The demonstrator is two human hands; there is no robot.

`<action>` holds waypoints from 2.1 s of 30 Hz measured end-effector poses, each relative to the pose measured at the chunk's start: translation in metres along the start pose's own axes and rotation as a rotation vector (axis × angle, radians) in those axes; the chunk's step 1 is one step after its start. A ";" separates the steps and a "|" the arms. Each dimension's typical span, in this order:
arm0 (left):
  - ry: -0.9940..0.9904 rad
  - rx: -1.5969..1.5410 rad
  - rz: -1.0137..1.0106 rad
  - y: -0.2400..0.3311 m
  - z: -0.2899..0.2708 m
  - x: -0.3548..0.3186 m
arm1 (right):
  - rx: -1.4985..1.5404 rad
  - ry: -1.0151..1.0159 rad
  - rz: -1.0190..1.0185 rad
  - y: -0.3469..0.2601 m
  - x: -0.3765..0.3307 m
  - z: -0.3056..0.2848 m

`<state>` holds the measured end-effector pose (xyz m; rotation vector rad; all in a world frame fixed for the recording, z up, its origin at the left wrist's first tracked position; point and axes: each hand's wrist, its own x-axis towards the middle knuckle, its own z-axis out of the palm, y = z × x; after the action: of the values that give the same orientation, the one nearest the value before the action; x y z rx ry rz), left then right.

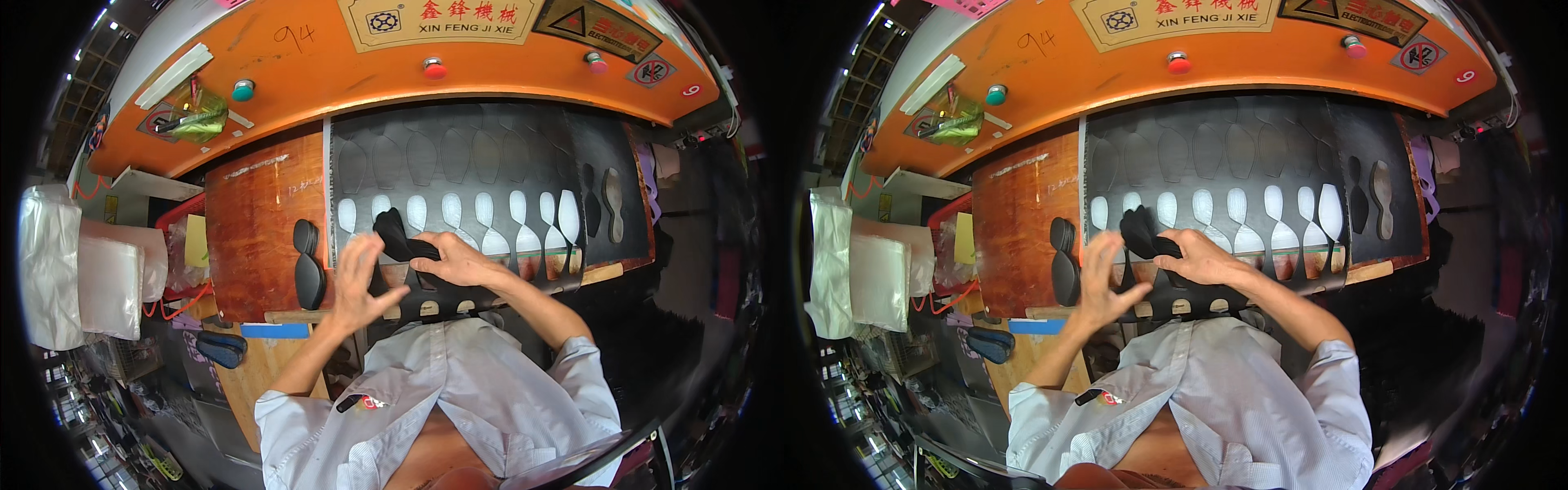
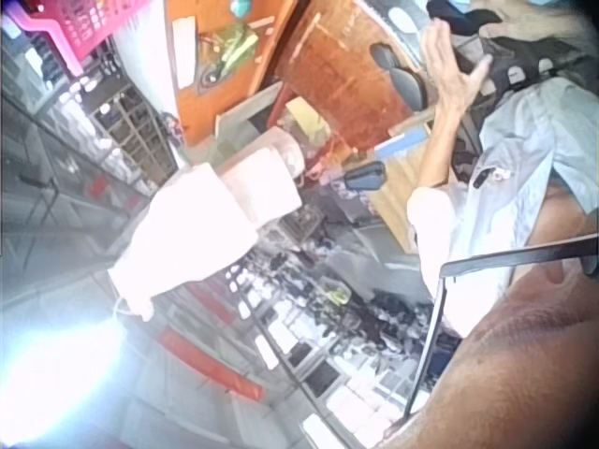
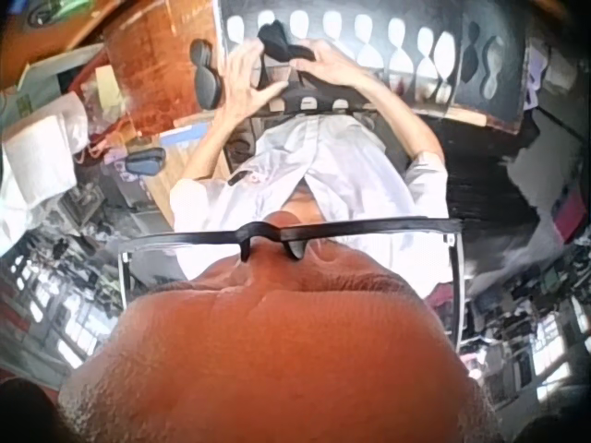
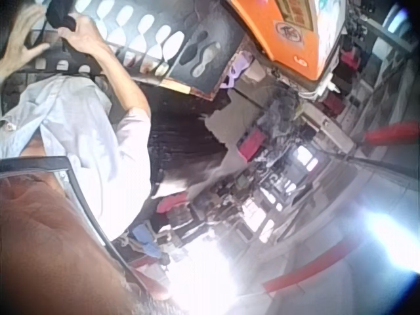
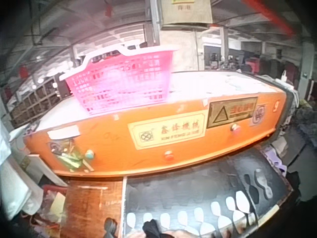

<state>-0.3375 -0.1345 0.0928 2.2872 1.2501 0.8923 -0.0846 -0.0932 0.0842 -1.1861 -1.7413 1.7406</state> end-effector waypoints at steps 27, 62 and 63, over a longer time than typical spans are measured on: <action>-0.170 -0.136 -0.132 -0.024 0.069 0.019 | -0.974 0.146 -0.436 0.015 0.012 -0.018; 0.470 0.297 -0.681 -0.144 -0.075 -0.137 | -0.226 1.112 0.024 0.111 -0.099 -0.009; 0.529 0.109 -0.698 -0.121 -0.064 -0.138 | -0.549 1.211 0.014 0.119 -0.118 -0.029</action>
<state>-0.5100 -0.1852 0.0193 1.5018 2.1680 1.1889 0.0364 -0.1848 0.0079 -1.8753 -1.3505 0.2391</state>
